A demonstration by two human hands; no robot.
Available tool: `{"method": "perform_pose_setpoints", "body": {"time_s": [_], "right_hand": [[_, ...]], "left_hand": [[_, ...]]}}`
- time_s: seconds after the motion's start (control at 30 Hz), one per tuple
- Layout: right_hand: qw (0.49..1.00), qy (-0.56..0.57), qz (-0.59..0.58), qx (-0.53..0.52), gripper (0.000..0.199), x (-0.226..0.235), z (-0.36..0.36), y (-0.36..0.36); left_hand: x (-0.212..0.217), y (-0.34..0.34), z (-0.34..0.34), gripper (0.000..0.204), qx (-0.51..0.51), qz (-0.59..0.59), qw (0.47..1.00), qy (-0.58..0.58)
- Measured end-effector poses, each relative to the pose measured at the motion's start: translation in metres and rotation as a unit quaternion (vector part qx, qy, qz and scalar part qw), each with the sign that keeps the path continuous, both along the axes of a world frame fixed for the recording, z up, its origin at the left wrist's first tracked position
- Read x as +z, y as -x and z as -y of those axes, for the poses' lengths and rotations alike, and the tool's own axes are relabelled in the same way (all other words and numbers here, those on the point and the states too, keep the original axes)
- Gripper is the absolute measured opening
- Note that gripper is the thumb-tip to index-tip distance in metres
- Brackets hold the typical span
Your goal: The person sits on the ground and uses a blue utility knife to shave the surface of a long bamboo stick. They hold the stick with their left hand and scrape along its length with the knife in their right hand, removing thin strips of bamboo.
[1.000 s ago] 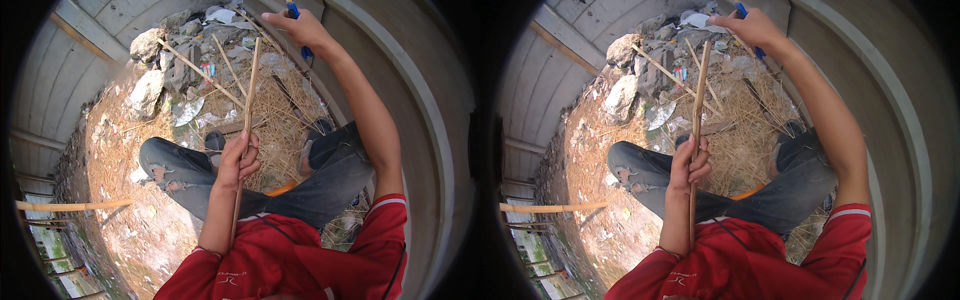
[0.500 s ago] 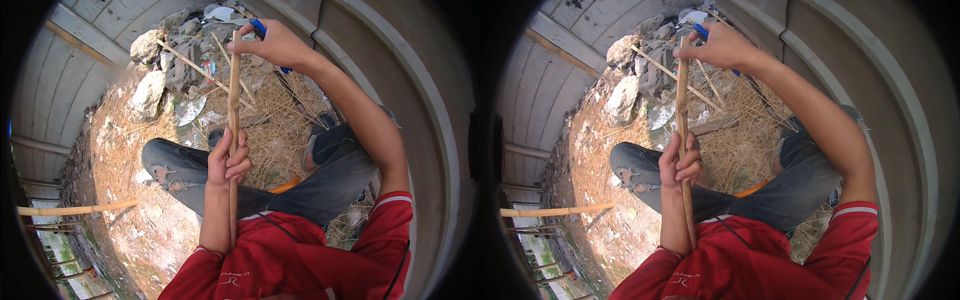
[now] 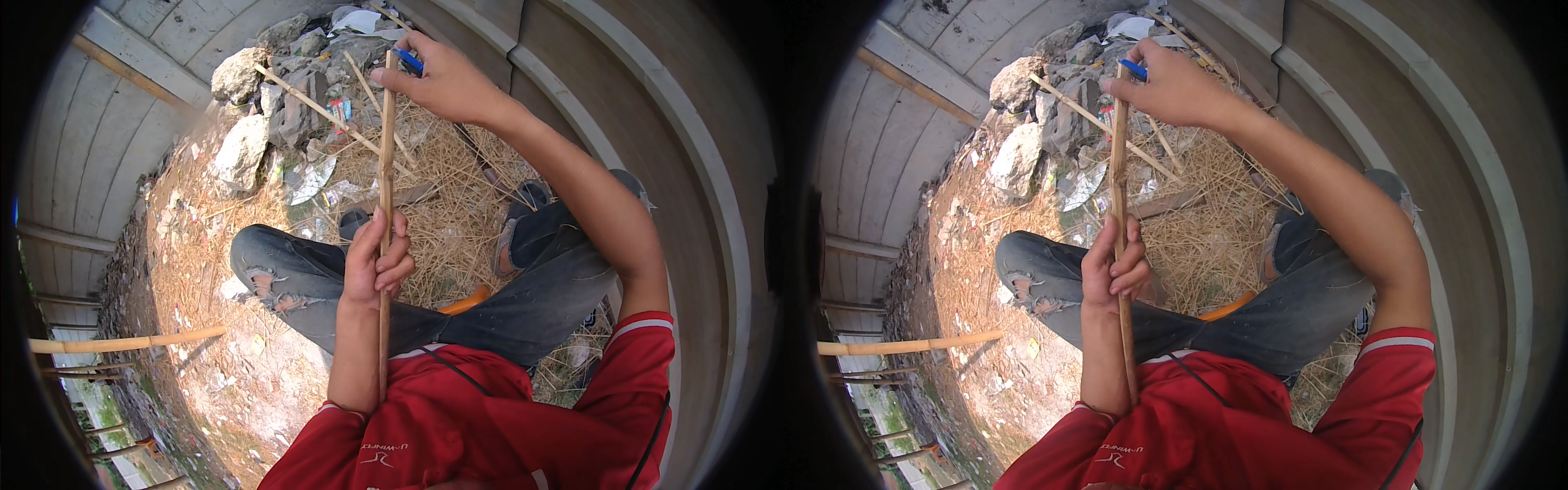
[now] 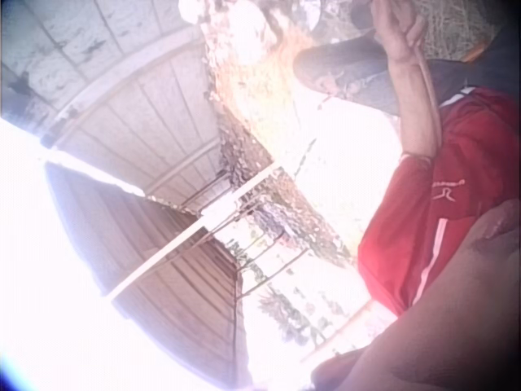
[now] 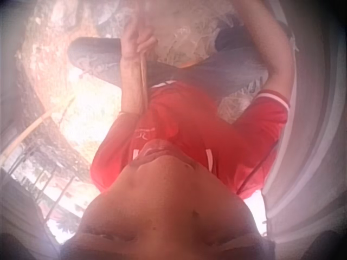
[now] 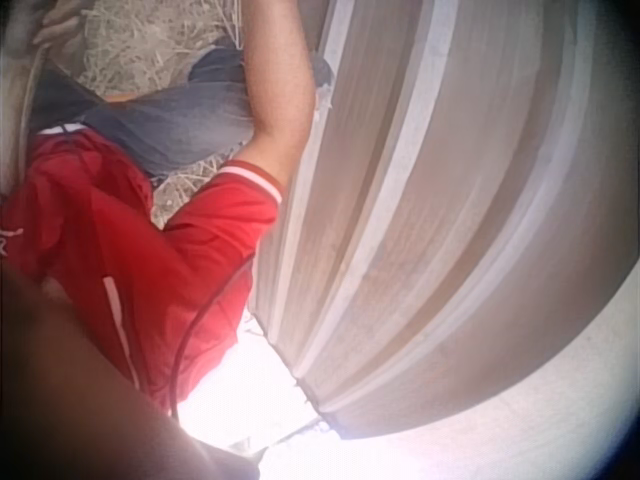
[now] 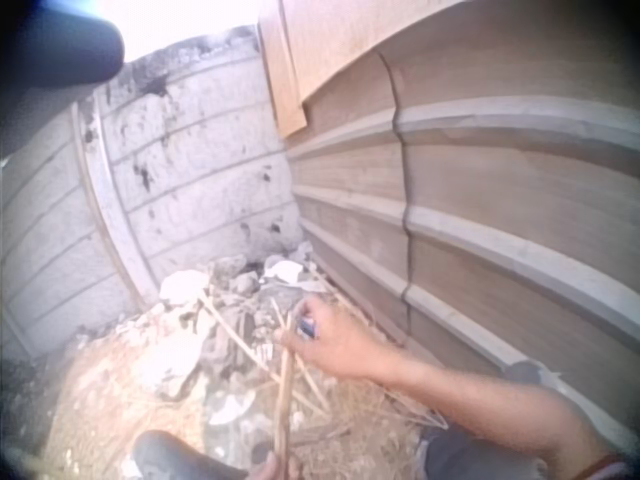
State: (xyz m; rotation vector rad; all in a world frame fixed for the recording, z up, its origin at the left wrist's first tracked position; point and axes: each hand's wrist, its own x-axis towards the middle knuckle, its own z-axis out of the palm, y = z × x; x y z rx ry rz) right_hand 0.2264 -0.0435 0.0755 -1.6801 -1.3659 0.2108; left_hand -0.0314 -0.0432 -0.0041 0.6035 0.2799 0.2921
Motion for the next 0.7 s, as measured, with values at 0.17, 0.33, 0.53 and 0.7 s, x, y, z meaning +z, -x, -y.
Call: {"method": "perform_pose_setpoints", "body": {"time_s": [0.17, 0.33, 0.53, 0.7], "right_hand": [[0.997, 0.025, 0.069, 0.040, 0.076, 0.000, 0.010, 0.016], [0.998, -0.001, 0.058, 0.026, 0.073, 0.003, 0.006, 0.010], [0.975, 0.007, 0.207, -0.083, 0.035, 0.007, 0.015, 0.018], [0.943, 0.122, 0.309, -0.008, 0.017, -0.013, 0.019, 0.046]], "left_hand": [[-0.002, 0.004, -0.007, 0.039, 0.020, -0.022, 0.998, -0.051], [-0.001, 0.004, -0.006, 0.038, 0.017, -0.007, 0.999, -0.048], [0.000, 0.003, -0.011, 0.038, 0.057, -0.041, 0.992, -0.101], [0.006, 0.000, -0.014, 0.039, 0.097, -0.086, 0.977, -0.168]]}}
